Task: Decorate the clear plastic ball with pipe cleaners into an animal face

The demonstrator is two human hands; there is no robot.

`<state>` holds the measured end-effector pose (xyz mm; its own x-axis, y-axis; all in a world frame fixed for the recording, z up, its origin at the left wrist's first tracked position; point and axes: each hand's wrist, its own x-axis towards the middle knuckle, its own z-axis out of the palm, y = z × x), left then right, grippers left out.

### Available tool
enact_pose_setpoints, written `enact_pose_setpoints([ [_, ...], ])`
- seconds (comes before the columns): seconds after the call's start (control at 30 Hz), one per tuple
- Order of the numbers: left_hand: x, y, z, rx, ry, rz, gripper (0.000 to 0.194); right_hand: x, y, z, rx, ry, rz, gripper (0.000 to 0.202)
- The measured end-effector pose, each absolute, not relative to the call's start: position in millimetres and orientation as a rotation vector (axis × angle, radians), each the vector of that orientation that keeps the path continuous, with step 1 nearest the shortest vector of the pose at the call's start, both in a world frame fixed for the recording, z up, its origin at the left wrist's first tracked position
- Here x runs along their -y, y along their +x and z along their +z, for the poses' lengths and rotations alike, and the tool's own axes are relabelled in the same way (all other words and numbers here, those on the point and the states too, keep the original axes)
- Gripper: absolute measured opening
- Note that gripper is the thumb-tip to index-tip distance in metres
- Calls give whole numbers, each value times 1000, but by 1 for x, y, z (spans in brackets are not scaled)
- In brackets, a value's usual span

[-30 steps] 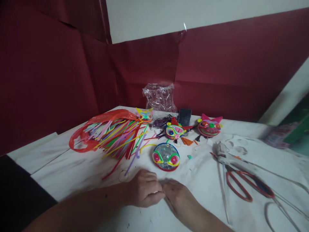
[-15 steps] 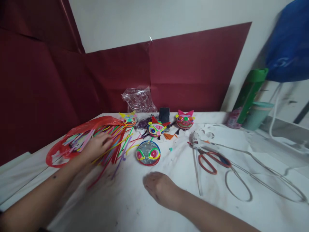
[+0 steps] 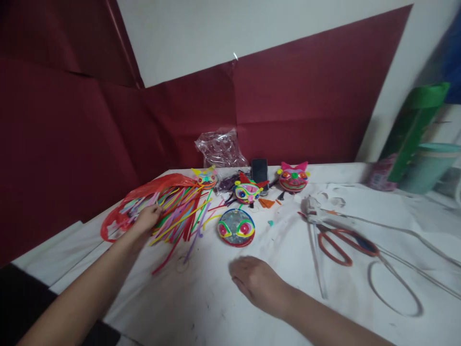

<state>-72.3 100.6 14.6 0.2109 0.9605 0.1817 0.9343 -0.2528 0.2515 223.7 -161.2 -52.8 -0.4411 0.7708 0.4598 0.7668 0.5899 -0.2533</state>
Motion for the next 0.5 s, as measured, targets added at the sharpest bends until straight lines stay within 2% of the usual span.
enact_pose_setpoints([
  [0.2,-101,-79,21,-1823,2312,368,28,160,224,-53,2297,-1197,100,21],
  [0.33,-96,-72,19,-1774,2344,294,36,160,224,-53,2300,-1189,75,20],
  [0.43,-95,-67,16,-1766,2355,205,27,161,224,-53,2296,-1177,71,20],
  [0.5,-96,-66,15,-1784,2350,184,28,161,224,-54,2284,-1174,73,19],
])
